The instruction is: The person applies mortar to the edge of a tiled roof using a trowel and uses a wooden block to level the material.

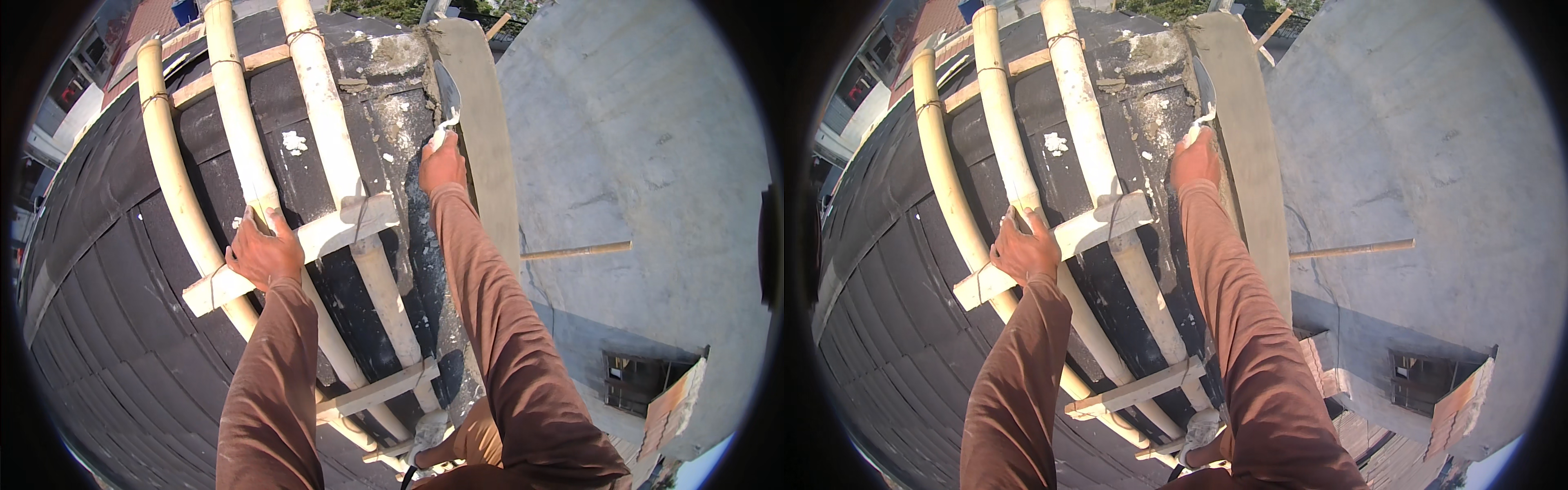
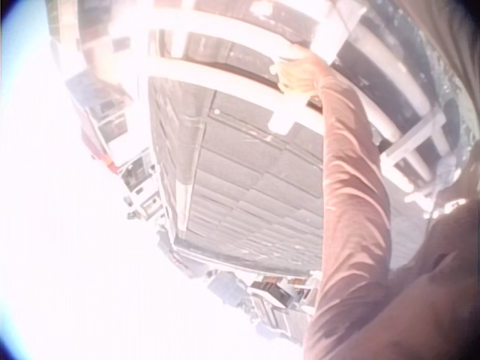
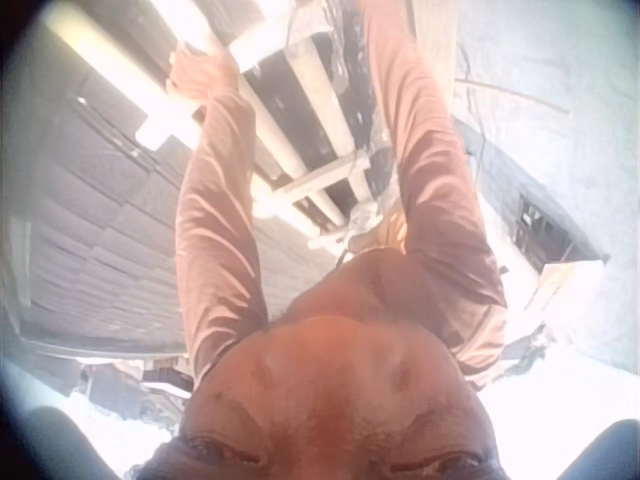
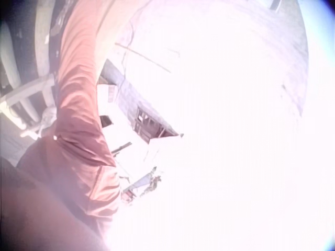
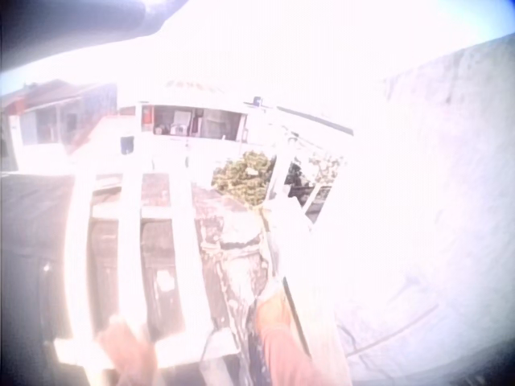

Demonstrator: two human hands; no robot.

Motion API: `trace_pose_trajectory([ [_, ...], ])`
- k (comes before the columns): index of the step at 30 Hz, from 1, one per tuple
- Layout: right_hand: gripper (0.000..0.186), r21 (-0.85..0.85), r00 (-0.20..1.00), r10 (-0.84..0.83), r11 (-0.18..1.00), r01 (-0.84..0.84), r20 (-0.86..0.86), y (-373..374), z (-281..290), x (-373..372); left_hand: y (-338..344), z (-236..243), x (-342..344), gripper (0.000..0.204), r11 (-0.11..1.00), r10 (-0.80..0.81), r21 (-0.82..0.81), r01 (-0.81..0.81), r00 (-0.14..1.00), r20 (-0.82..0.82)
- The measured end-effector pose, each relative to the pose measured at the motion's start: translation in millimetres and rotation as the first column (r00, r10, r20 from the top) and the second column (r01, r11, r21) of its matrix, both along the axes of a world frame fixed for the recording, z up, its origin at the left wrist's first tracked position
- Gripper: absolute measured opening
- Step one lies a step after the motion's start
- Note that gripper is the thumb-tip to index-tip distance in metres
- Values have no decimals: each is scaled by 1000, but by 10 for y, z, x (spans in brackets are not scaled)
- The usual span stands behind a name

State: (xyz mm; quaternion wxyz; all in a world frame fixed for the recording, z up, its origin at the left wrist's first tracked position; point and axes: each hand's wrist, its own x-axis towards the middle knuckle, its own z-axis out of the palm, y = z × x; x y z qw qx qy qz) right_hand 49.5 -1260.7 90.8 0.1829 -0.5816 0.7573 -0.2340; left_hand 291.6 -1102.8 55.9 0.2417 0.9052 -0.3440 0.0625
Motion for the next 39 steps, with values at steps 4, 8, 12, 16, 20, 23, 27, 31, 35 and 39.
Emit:
trace_pose_trajectory([
  [4,49,11,998,-24,1000,24,-65,-204,-4,10,-11,0,37,51,999,-24,-23,25,999,26],
  [8,47,59,998,12,998,-9,-54,-99,1,-107,2,46,34,51,1000,-8,-29,8,1000,11],
  [12,47,38,998,9,999,-7,-61,77,-41,-150,3,38,8,51,999,-20,-46,21,1000,10],
  [16,45,12,999,11,1000,-10,-42,-54,-164,-163,-9,78,-15,51,999,-24,-29,24,1000,6],
  [20,47,17,998,65,998,-64,-13,-21,-102,-239,-20,78,-34,51,999,-27,-42,27,1000,-4],
  [23,49,24,998,65,998,-65,6,334,-192,-249,-19,70,-29,51,1000,-9,-24,9,1000,-22],
  [27,50,-79,996,67,995,-62,55,850,-385,-324,2,64,14,51,1000,11,-16,-11,1000,-4],
  [31,49,-92,998,52,995,-48,43,747,-265,-437,-9,36,-1,51,1000,-4,-7,4,1000,20],
  [35,50,-105,999,5,994,-9,-46,546,-428,-394,-3,40,-24,51,1000,-8,0,8,1000,20],
  [39,48,-3,1000,-2,1000,2,-28,164,-320,-271,-22,64,-13,50,1000,-15,-3,15,1000,5],
])
